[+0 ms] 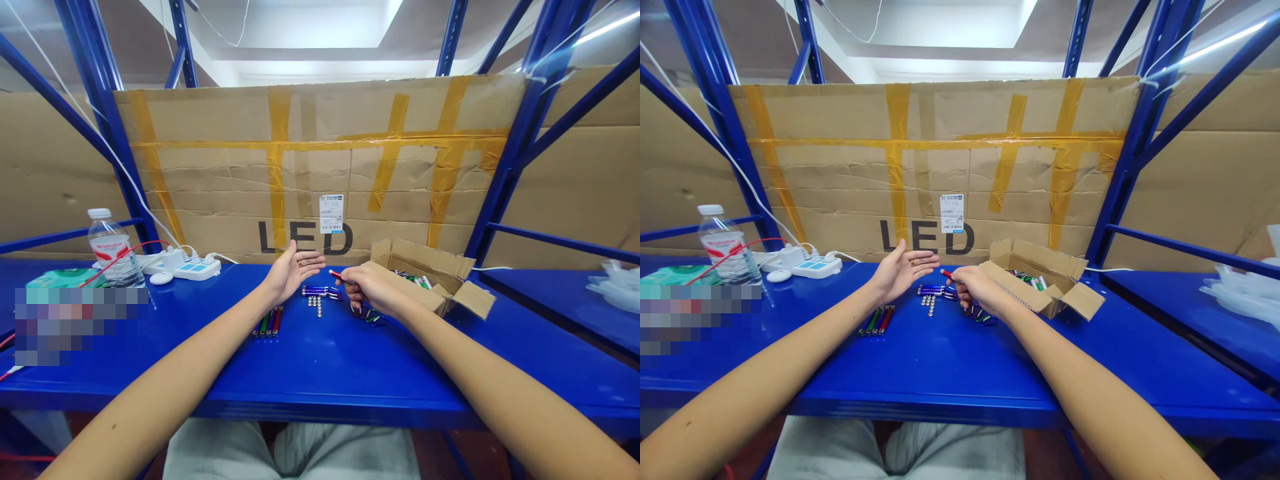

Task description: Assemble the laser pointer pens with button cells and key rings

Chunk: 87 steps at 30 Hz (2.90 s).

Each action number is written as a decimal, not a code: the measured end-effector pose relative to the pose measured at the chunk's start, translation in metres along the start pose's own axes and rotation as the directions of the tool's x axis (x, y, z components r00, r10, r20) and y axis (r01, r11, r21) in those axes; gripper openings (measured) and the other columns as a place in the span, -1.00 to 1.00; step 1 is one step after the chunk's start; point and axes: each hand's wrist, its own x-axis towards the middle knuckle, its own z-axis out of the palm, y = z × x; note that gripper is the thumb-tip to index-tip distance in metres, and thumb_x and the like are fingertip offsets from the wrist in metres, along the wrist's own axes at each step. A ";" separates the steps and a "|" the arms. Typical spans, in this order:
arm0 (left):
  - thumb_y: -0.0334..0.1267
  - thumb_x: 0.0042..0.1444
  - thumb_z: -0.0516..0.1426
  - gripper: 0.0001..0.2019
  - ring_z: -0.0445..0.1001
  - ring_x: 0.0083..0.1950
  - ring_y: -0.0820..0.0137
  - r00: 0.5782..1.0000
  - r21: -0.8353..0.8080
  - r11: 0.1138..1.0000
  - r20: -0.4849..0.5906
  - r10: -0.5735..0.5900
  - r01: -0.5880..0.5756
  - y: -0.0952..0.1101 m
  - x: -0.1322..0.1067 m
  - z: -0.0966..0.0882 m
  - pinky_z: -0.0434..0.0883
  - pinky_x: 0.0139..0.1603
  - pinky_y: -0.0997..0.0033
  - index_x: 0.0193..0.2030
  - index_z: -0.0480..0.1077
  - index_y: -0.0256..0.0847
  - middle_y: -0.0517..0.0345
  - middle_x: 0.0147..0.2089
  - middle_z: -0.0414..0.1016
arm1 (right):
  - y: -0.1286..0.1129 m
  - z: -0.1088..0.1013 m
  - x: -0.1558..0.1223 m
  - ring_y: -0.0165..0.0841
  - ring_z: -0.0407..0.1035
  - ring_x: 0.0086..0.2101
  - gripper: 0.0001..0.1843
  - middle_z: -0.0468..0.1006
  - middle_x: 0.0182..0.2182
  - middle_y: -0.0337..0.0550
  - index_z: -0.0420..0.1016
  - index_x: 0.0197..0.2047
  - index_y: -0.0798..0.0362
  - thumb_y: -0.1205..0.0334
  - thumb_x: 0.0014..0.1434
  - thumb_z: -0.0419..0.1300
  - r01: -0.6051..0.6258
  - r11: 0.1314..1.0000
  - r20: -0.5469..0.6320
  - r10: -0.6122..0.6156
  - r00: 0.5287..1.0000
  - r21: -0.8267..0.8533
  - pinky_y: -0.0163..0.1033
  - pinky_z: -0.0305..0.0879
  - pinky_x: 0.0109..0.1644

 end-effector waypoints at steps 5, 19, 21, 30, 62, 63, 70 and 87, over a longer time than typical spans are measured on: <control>0.14 0.33 -0.22 -0.33 0.46 0.14 0.09 0.999 -0.013 1.000 -0.039 -0.026 0.025 0.000 0.001 -0.001 0.27 0.27 0.14 -0.05 0.46 -0.45 -0.34 0.08 0.49 | 0.002 -0.003 0.003 -0.53 -0.11 -0.67 -0.90 0.00 -0.67 -0.43 0.38 -0.35 0.10 0.26 0.14 0.10 0.017 0.998 -0.052 -0.020 0.998 -0.056 -0.35 -0.03 -0.63; 0.13 0.33 -0.19 -0.35 0.45 0.15 0.06 0.999 0.022 1.000 -0.049 -0.020 0.021 -0.003 0.004 -0.005 0.29 0.26 0.11 -0.04 0.45 -0.47 -0.39 0.11 0.46 | 0.000 0.000 0.002 -0.52 -0.08 -0.68 -0.89 0.02 -0.70 -0.42 0.37 -0.42 0.09 0.25 0.11 0.13 0.017 0.985 -0.109 -0.037 0.993 -0.172 -0.37 -0.01 -0.66; 0.14 0.32 -0.18 -0.35 0.46 0.14 0.06 0.999 0.027 0.999 -0.049 -0.021 0.022 -0.004 0.004 -0.006 0.30 0.24 0.13 -0.06 0.46 -0.46 -0.38 0.10 0.47 | 0.001 0.000 0.002 -0.52 -0.07 -0.69 -0.90 0.04 -0.70 -0.42 0.36 -0.42 0.08 0.26 0.10 0.13 0.025 0.985 -0.110 -0.045 0.993 -0.172 -0.37 0.00 -0.67; 0.16 0.30 -0.14 -0.37 0.49 0.09 0.09 0.999 0.039 0.999 -0.037 -0.013 0.014 -0.006 0.006 -0.010 0.36 0.16 0.15 -0.08 0.47 -0.41 -0.33 0.04 0.51 | 0.004 0.002 0.003 -0.50 0.01 -0.72 -0.82 0.09 -0.73 -0.40 0.25 -0.51 0.02 0.22 0.10 0.11 0.065 0.964 -0.084 -0.089 0.992 -0.258 -0.33 0.09 -0.67; 0.11 0.32 -0.15 -0.40 0.55 -0.02 0.13 0.993 0.033 0.999 -0.118 0.008 -0.005 -0.004 0.004 -0.007 0.41 0.08 0.19 -0.14 0.48 -0.42 -0.31 -0.04 0.55 | -0.001 0.002 -0.001 -0.49 0.06 -0.72 -0.77 0.14 -0.74 -0.36 0.28 -0.55 0.04 0.22 0.13 0.07 0.147 0.921 -0.082 -0.188 0.979 -0.362 -0.33 0.05 -0.65; 0.11 0.32 -0.15 -0.40 0.55 -0.02 0.14 0.993 0.033 0.999 -0.117 0.011 -0.007 -0.004 0.004 -0.006 0.41 0.08 0.19 -0.15 0.48 -0.41 -0.31 -0.04 0.55 | -0.001 0.002 -0.001 -0.50 0.07 -0.72 -0.78 0.14 -0.74 -0.37 0.29 -0.54 0.04 0.22 0.13 0.07 0.144 0.923 -0.087 -0.186 0.979 -0.357 -0.33 0.04 -0.65; 0.13 0.32 -0.16 -0.39 0.55 -0.03 0.14 0.996 0.045 0.999 -0.090 0.009 -0.005 -0.004 0.005 -0.009 0.42 0.06 0.18 -0.10 0.48 -0.40 -0.29 -0.04 0.55 | 0.004 0.000 0.003 -0.50 0.07 -0.73 -0.78 0.18 -0.74 -0.36 0.26 -0.55 0.03 0.22 0.11 0.11 0.115 0.929 -0.091 -0.156 0.984 -0.353 -0.33 0.05 -0.65; 0.11 0.33 -0.18 -0.39 0.56 -0.06 0.15 0.991 0.055 0.999 -0.134 0.003 0.004 -0.003 0.003 -0.004 0.42 0.03 0.22 -0.15 0.47 -0.42 -0.29 -0.04 0.55 | 0.000 0.005 0.002 -0.52 0.05 -0.70 -0.84 0.18 -0.69 -0.36 0.22 -0.51 0.04 0.26 0.09 0.06 0.063 0.930 -0.113 -0.111 0.987 -0.363 -0.39 -0.07 -0.66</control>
